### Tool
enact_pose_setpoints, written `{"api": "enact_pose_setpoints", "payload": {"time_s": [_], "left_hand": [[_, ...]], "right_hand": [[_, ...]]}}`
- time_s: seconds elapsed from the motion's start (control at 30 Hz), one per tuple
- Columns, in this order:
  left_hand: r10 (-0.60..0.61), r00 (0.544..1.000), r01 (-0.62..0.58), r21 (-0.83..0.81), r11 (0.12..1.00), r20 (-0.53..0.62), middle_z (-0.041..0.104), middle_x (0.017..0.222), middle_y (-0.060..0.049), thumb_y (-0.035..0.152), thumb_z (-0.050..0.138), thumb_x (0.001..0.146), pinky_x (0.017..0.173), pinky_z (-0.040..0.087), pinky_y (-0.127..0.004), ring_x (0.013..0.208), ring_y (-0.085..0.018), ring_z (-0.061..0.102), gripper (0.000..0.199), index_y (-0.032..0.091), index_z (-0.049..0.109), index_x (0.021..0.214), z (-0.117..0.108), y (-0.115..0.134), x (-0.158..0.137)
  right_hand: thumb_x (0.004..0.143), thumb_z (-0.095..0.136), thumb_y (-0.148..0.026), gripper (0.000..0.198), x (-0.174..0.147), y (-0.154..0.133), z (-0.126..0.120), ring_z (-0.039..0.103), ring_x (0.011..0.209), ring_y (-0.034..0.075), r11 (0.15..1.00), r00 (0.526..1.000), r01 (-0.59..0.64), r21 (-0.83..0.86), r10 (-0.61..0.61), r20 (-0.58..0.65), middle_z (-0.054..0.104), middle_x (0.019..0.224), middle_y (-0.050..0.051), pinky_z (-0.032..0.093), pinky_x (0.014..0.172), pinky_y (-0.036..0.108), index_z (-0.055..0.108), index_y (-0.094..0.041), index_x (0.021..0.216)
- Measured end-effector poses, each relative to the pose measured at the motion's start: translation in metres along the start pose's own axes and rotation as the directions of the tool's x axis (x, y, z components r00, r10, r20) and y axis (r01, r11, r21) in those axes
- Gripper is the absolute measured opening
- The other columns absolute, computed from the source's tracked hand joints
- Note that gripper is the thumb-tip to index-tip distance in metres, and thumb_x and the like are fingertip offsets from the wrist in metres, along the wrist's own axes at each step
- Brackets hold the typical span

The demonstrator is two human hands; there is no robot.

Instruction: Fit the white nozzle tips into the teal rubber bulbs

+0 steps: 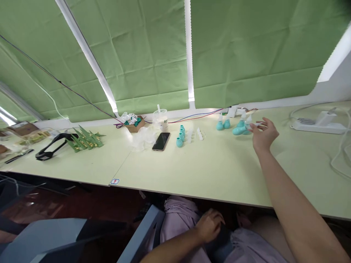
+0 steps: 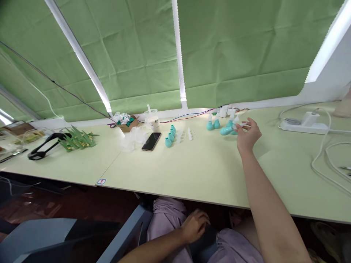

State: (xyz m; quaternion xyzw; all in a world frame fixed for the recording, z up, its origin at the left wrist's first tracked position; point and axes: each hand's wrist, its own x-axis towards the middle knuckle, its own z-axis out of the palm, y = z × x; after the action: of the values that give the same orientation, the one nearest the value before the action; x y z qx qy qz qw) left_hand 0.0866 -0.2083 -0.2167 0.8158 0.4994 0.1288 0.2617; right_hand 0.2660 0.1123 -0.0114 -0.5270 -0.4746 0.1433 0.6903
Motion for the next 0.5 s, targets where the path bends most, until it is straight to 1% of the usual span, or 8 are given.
{"api": "enact_pose_setpoints", "payload": {"time_s": [0.03, 0.1, 0.17, 0.2, 0.27, 0.33, 0.43, 0.5], "left_hand": [[-0.135, 0.989, 0.132, -0.048, 0.99, -0.058, 0.062, 0.112, -0.009, 0.016, 0.043, 0.081, 0.098, 0.045, -0.035, 0.11, -0.021, 0.054, 0.03, 0.022, 0.06, 0.105, 0.008, -0.012, 0.013], [-0.345, 0.924, 0.331, -0.107, 0.937, -0.163, 0.062, 0.11, -0.011, 0.014, 0.035, 0.083, 0.094, 0.047, -0.044, 0.109, -0.024, 0.055, 0.039, 0.026, 0.06, 0.11, 0.017, -0.031, 0.029], [-0.426, 0.885, 0.412, -0.109, 0.904, -0.189, 0.061, 0.109, -0.011, 0.011, 0.029, 0.085, 0.089, 0.048, -0.046, 0.107, -0.023, 0.056, 0.046, 0.029, 0.059, 0.114, 0.022, -0.042, 0.03], [-0.411, 0.895, 0.405, -0.071, 0.912, -0.173, 0.061, 0.11, -0.011, 0.011, 0.03, 0.085, 0.088, 0.048, -0.044, 0.107, -0.023, 0.056, 0.045, 0.029, 0.059, 0.115, 0.024, -0.043, 0.027], [-0.27, 0.959, 0.277, 0.082, 0.957, -0.089, 0.061, 0.109, -0.012, 0.016, 0.041, 0.084, 0.087, 0.048, -0.04, 0.107, -0.023, 0.056, 0.033, 0.023, 0.06, 0.111, 0.029, -0.042, 0.013], [-0.034, 0.999, 0.03, 0.273, 0.962, 0.012, 0.062, 0.102, -0.011, 0.022, 0.05, 0.084, 0.082, 0.049, -0.037, 0.101, -0.023, 0.057, 0.021, 0.016, 0.062, 0.1, 0.036, -0.034, -0.006], [0.286, 0.957, -0.276, 0.477, 0.834, 0.054, 0.061, 0.087, -0.007, 0.022, 0.047, 0.089, 0.069, 0.045, -0.03, 0.084, -0.018, 0.058, 0.017, 0.014, 0.061, 0.084, 0.042, -0.017, -0.036], [0.381, 0.924, -0.333, 0.537, 0.775, 0.024, 0.062, 0.09, -0.007, 0.024, 0.05, 0.089, 0.069, 0.043, -0.027, 0.083, -0.015, 0.057, 0.016, 0.016, 0.062, 0.083, 0.041, -0.004, -0.054]], "right_hand": [[0.065, 0.067, -0.007, 0.049, 0.001, 0.0, 0.001, 0.064, 0.073, 0.015, 0.998, 0.999, -0.044, 0.05, 0.044, -0.003, 0.063, 0.101, 0.015, 0.055, 0.057, 0.023, 0.059, -0.011, 0.114], [0.066, 0.067, -0.008, 0.035, 0.002, 0.001, 0.002, 0.064, 0.071, 0.016, 0.979, 0.991, -0.135, 0.152, 0.135, 0.013, 0.064, 0.091, 0.013, 0.056, 0.061, 0.026, 0.063, -0.011, 0.101], [0.067, 0.068, -0.011, 0.021, 0.002, 0.002, 0.005, 0.064, 0.068, 0.016, 0.96, 0.981, -0.193, 0.203, 0.191, 0.03, 0.064, 0.083, 0.012, 0.057, 0.065, 0.028, 0.062, -0.012, 0.087], [0.066, 0.069, -0.013, 0.019, 0.002, 0.002, 0.006, 0.063, 0.067, 0.016, 0.95, 0.977, -0.213, 0.23, 0.209, 0.041, 0.064, 0.082, 0.012, 0.057, 0.066, 0.028, 0.061, -0.012, 0.083], [0.063, 0.073, -0.017, 0.021, 0.001, 0.001, 0.008, 0.062, 0.065, 0.015, 0.936, 0.971, -0.239, 0.259, 0.233, 0.051, 0.064, 0.082, 0.012, 0.057, 0.065, 0.028, 0.059, -0.013, 0.079], [0.06, 0.077, -0.026, 0.029, -0.001, -0.001, 0.008, 0.061, 0.064, 0.014, 0.94, 0.968, -0.249, 0.232, 0.237, 0.076, 0.064, 0.082, 0.012, 0.056, 0.062, 0.028, 0.061, -0.012, 0.079], [0.057, 0.079, -0.037, 0.04, -0.005, -0.006, 0.007, 0.058, 0.063, 0.01, 0.965, 0.97, -0.223, 0.138, 0.207, 0.125, 0.064, 0.079, 0.007, 0.051, 0.057, 0.024, 0.065, -0.012, 0.084], [0.055, 0.079, -0.039, 0.041, -0.008, -0.01, 0.007, 0.055, 0.062, 0.008, 0.971, 0.973, -0.201, 0.126, 0.182, 0.144, 0.064, 0.076, 0.005, 0.048, 0.056, 0.021, 0.066, -0.012, 0.083]]}}
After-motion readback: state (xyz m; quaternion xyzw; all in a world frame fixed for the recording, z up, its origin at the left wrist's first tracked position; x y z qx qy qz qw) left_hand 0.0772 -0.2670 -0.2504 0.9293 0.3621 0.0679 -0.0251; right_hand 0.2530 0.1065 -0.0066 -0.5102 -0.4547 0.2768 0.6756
